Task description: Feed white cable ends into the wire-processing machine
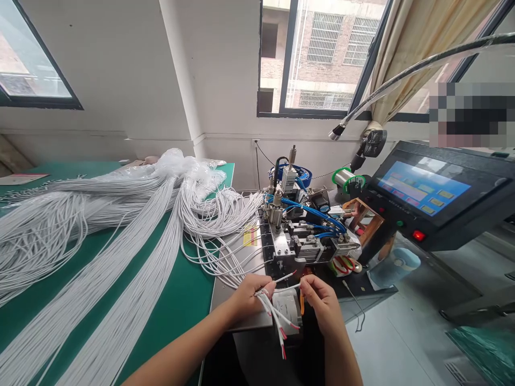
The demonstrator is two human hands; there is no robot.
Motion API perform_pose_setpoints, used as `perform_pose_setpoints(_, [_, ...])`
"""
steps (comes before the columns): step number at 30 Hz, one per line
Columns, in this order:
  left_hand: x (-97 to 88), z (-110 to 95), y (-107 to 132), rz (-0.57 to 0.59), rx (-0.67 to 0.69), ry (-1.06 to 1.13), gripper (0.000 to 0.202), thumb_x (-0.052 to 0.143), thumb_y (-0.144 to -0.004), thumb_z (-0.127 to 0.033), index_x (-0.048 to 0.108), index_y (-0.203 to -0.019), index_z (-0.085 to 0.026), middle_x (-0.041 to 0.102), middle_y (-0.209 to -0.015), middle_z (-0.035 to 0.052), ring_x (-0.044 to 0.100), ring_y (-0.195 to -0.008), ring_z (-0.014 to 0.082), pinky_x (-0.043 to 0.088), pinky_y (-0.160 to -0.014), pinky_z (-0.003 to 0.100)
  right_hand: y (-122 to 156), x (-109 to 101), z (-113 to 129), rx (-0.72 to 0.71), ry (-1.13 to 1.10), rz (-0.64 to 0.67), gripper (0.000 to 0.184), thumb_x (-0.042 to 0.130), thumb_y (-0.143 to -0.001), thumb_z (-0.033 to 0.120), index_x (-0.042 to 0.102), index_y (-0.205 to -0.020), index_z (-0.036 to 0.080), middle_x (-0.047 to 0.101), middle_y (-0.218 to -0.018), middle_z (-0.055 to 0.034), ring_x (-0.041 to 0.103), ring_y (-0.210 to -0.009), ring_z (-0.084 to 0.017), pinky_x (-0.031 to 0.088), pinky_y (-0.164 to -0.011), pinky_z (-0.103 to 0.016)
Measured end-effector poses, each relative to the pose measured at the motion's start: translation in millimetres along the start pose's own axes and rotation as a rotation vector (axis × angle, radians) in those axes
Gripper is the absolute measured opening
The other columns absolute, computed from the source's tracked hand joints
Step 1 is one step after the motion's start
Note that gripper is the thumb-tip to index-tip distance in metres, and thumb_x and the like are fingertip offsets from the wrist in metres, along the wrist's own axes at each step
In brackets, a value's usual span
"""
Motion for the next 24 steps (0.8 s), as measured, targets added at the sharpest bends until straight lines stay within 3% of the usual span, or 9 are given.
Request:
perform_pose_setpoints(4, [-1.0,0,2,0.004,0.045,0.005,0.048,0.036,-0.092,-0.046,0.036,-0.054,-0.016,0.031,-0.055,-0.0040,0.028,-0.052,0.0076,0.023,-0.050,0.021,4,0,4,-0.004,-0.005,0.014,0.036,0.059,-0.087,0.049,0.054,-0.070,0.018,0.045,-0.064,0.0001,0.041,-0.061,-0.015,0.034,-0.057,-0.025])
perform_pose_setpoints(9, [0.8,1,5,-0.055,0.139,-0.050,0.043,0.040,-0.093,-0.041,0.058,-0.065,-0.014,0.052,-0.058,-0.0004,0.045,-0.054,0.0087,0.033,-0.054,0.021,6,-2,9,-0.018,0.040,0.027,0.036,0.057,-0.087,0.050,0.054,-0.072,0.017,0.046,-0.065,0.0000,0.043,-0.061,-0.015,0.035,-0.056,-0.025])
perform_pose_setpoints(15, [6.9,-8,12,-0.302,0.496,-0.627,0.018,0.049,-0.091,-0.026,0.063,-0.083,-0.018,0.057,-0.061,-0.0010,0.049,-0.053,0.0105,0.032,-0.059,0.027,3,-8,4,0.038,0.103,-0.010,0.035,0.059,-0.086,0.050,0.058,-0.076,0.017,0.052,-0.067,-0.0007,0.048,-0.063,-0.016,0.038,-0.058,-0.025])
perform_pose_setpoints(20, [6.8,-13,14,-0.426,0.511,-0.821,0.013,0.049,-0.091,-0.019,0.059,-0.082,-0.018,0.056,-0.062,-0.0014,0.051,-0.058,0.0124,0.032,-0.063,0.029,-3,0,-2,0.064,0.065,-0.119,0.036,0.064,-0.082,0.051,0.065,-0.082,0.015,0.061,-0.072,-0.0039,0.055,-0.069,-0.020,0.043,-0.064,-0.027])
perform_pose_setpoints(24, [7.1,-9,11,-0.400,0.483,-0.850,0.016,0.047,-0.092,-0.019,0.056,-0.079,-0.019,0.058,-0.066,-0.0012,0.052,-0.062,0.0132,0.032,-0.065,0.029,-10,11,-7,0.031,-0.008,-0.205,0.036,0.066,-0.080,0.050,0.069,-0.089,0.015,0.067,-0.079,-0.0064,0.060,-0.076,-0.022,0.046,-0.071,-0.029])
Point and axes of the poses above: each hand's wrist, its own y-axis away from the middle knuckle, its own x-axis out of the palm, z = x × y, the point moved 4 cm from there along -y, towards the middle knuckle
